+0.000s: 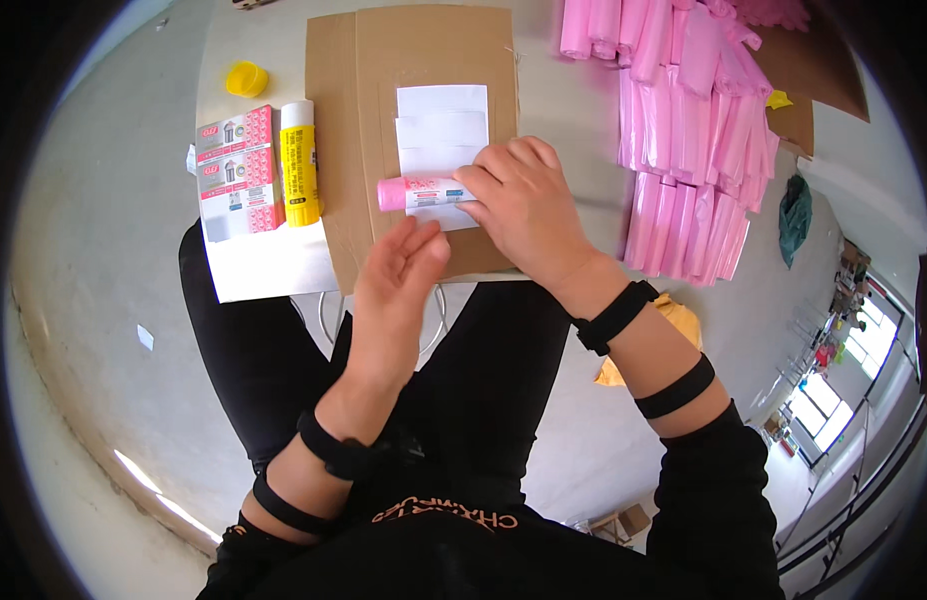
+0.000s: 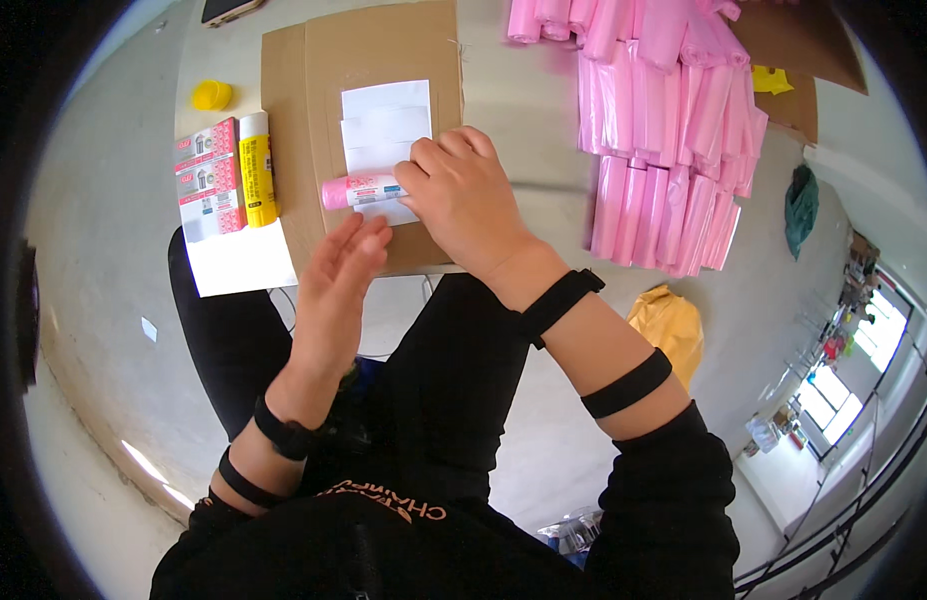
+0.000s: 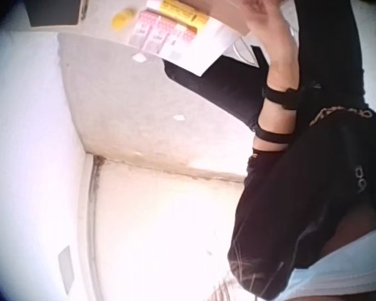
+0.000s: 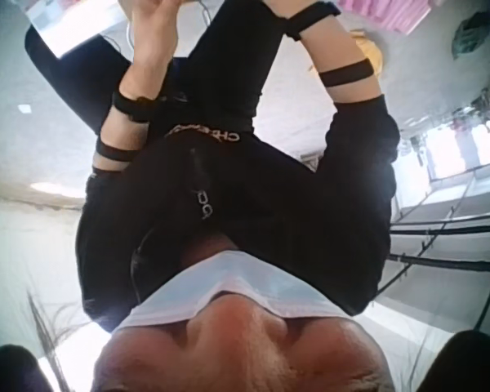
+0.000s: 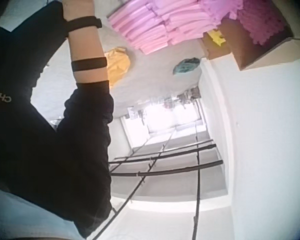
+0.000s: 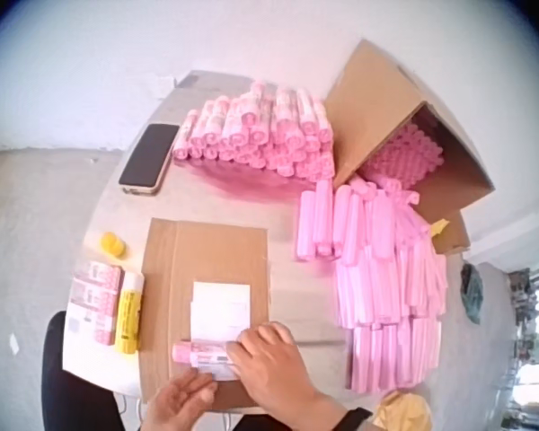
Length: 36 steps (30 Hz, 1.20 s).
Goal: Applying adhesive labels to pink cylindrical plastic items at a workstation.
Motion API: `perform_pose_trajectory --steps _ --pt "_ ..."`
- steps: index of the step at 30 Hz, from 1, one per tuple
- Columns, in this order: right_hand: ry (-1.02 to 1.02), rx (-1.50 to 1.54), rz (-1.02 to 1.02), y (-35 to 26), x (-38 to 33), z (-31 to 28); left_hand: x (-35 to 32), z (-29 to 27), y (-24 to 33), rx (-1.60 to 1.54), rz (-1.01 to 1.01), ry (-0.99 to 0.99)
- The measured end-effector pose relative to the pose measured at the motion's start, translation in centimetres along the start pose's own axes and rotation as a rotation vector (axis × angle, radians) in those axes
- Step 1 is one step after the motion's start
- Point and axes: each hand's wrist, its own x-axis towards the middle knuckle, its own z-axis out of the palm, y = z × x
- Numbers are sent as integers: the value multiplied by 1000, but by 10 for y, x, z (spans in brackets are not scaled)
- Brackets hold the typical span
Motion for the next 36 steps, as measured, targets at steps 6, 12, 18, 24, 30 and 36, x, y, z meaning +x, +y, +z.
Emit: perform_pose_trajectory --steps 6,12,18,24,30,36 --pt "-54 62 -99 7 6 -7 31 -13 11 -586 -266 -97" --pt "-84 32 -168 -26 -11 -30 19 -30 33 -348 -528 -132" --pt "-23 -13 -208 -47 -38 -48 -16 -26 36 -220 -522 -174" --pt "-35 155 64 -74 -43 -72 -47 -37 33 -75 -195 -121" --pt "117 1012 814 -98 -56 -68 -63 -43 54 31 -117 -255" --pt "-145 1546 901 -102 -49 -90 -74 -52 70 -40 -255 -380"
